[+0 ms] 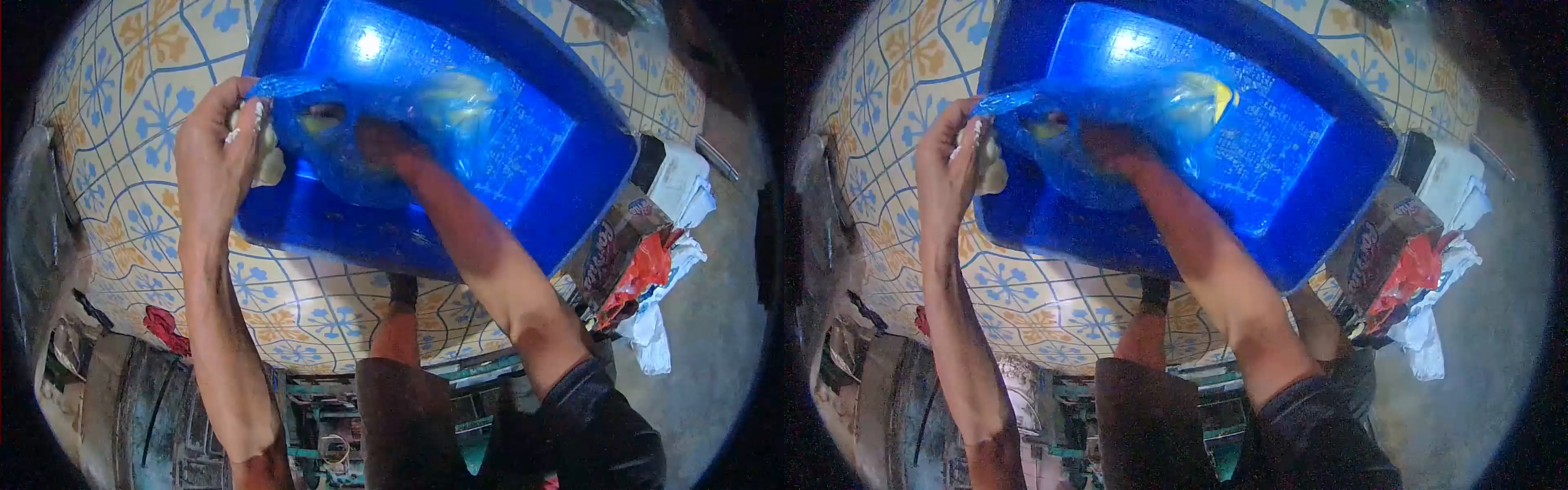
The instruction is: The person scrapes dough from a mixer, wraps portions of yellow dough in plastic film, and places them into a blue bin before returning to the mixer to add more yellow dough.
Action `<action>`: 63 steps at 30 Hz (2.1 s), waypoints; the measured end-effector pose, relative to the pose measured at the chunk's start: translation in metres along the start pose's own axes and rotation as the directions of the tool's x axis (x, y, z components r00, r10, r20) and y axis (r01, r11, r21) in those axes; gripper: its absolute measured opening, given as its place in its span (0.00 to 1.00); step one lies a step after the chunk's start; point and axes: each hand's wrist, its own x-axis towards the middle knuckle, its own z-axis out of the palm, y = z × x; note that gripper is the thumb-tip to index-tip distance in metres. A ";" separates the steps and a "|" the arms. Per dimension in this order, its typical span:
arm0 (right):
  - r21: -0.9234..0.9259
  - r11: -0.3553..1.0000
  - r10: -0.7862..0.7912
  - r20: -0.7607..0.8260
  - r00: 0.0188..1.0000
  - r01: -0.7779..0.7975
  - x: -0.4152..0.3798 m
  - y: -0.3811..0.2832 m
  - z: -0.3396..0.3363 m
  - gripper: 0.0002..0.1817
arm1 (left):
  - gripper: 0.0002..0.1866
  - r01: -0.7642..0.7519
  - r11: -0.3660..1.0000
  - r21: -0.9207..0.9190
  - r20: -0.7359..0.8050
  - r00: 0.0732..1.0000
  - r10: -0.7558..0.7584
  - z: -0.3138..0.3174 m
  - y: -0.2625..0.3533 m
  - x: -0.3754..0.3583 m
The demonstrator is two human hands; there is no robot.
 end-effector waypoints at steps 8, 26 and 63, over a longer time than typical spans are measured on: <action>0.611 0.680 0.346 0.220 0.912 -0.405 0.032 0.005 -0.047 0.28 | 0.13 0.142 0.977 0.158 0.013 0.989 -0.146 -0.008 0.011 -0.010; 0.819 0.011 0.271 0.550 0.790 -0.574 -0.146 -0.034 -0.159 0.41 | 0.13 0.167 0.910 0.380 0.010 0.983 -0.185 0.054 -0.012 -0.039; -0.435 0.896 -0.015 0.175 0.984 0.091 0.007 -0.009 -0.033 0.17 | 0.12 0.054 0.998 0.008 0.091 0.994 -0.055 0.009 0.043 -0.073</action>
